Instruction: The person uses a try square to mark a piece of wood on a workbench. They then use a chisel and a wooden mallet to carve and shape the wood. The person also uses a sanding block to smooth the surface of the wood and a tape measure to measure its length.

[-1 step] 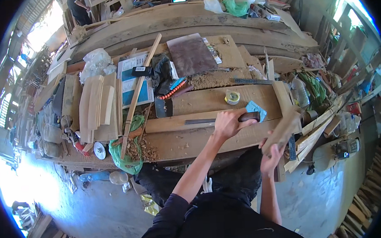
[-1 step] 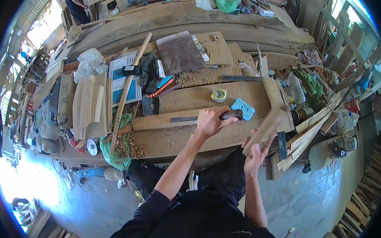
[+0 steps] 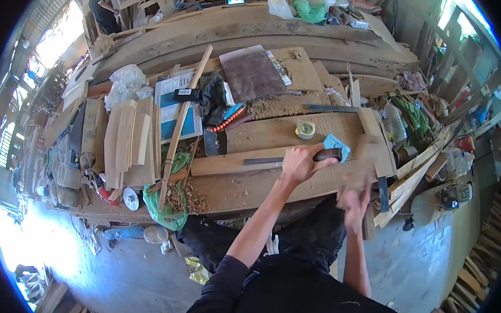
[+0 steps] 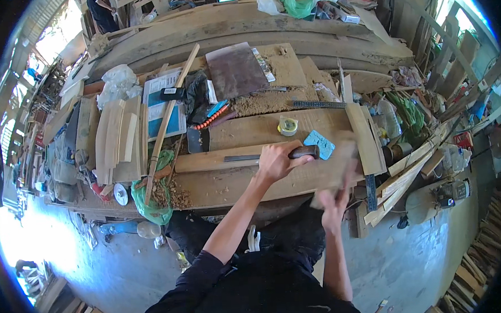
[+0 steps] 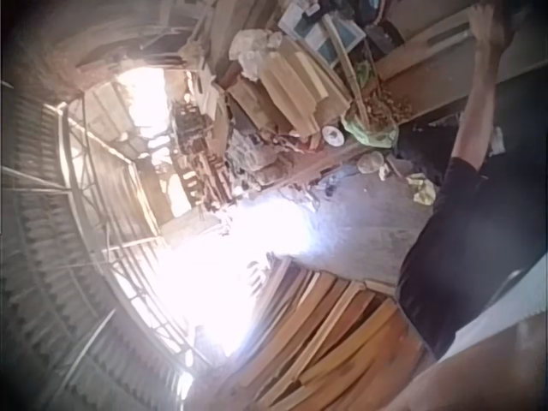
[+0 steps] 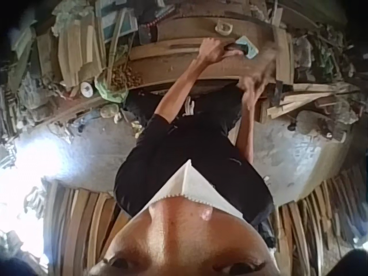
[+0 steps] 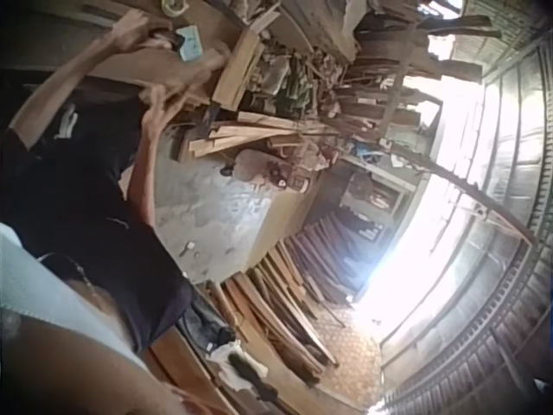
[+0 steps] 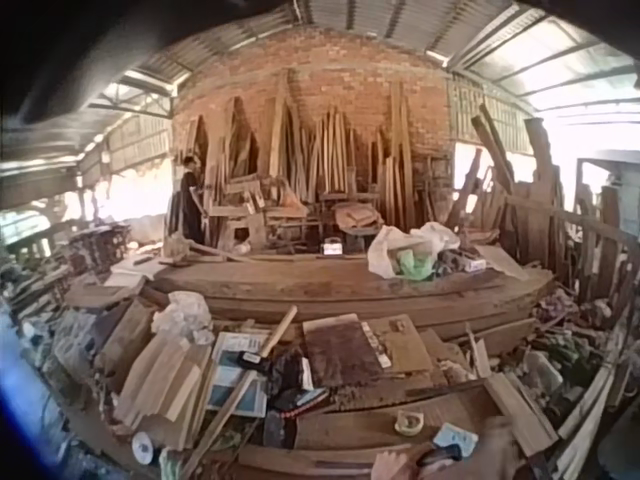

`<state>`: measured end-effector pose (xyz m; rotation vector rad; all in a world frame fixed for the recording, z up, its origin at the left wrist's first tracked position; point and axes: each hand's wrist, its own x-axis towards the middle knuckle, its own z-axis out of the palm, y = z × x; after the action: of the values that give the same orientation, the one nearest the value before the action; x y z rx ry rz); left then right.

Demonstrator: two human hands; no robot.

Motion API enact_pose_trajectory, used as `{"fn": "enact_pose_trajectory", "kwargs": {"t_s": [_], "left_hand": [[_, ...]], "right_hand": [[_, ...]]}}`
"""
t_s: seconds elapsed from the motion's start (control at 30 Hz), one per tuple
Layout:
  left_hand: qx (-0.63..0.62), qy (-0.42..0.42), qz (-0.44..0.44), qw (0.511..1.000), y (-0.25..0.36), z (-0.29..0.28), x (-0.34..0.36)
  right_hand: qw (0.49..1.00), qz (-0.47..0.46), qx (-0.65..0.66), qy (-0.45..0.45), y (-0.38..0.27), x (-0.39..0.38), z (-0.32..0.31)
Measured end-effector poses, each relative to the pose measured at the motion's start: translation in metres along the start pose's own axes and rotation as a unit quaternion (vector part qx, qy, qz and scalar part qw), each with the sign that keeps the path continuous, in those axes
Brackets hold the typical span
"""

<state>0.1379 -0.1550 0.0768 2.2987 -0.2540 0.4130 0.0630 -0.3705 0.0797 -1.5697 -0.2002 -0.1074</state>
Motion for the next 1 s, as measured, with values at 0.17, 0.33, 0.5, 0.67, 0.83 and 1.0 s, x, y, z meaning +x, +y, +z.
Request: {"fn": "enact_pose_trajectory", "kwargs": {"t_s": [0.17,0.33,0.5,0.67,0.83,1.0], "left_hand": [[-0.007,-0.018,-0.016,1.0,-0.002,-0.005,0.002],[-0.011,-0.024,-0.02,0.999,0.003,-0.001,0.005],[-0.002,-0.004,0.001,1.0,-0.005,0.0,0.007],[-0.01,-0.018,0.003,1.0,-0.002,0.006,0.01],[0.016,0.012,0.021,1.0,-0.002,0.009,0.002],[-0.007,0.0,0.02,1.0,0.003,0.012,0.01]], "right_hand": [[0.999,0.024,0.015,-0.039,-0.003,0.006,-0.015],[0.998,0.019,0.054,-0.003,0.019,0.009,-0.016],[0.998,0.015,0.051,-0.039,-0.002,0.027,-0.015],[1.0,-0.018,0.001,0.026,0.0,0.021,0.001],[0.998,0.017,0.058,0.002,0.008,0.021,-0.023],[0.996,0.027,0.07,0.038,0.038,0.014,-0.025]]}}
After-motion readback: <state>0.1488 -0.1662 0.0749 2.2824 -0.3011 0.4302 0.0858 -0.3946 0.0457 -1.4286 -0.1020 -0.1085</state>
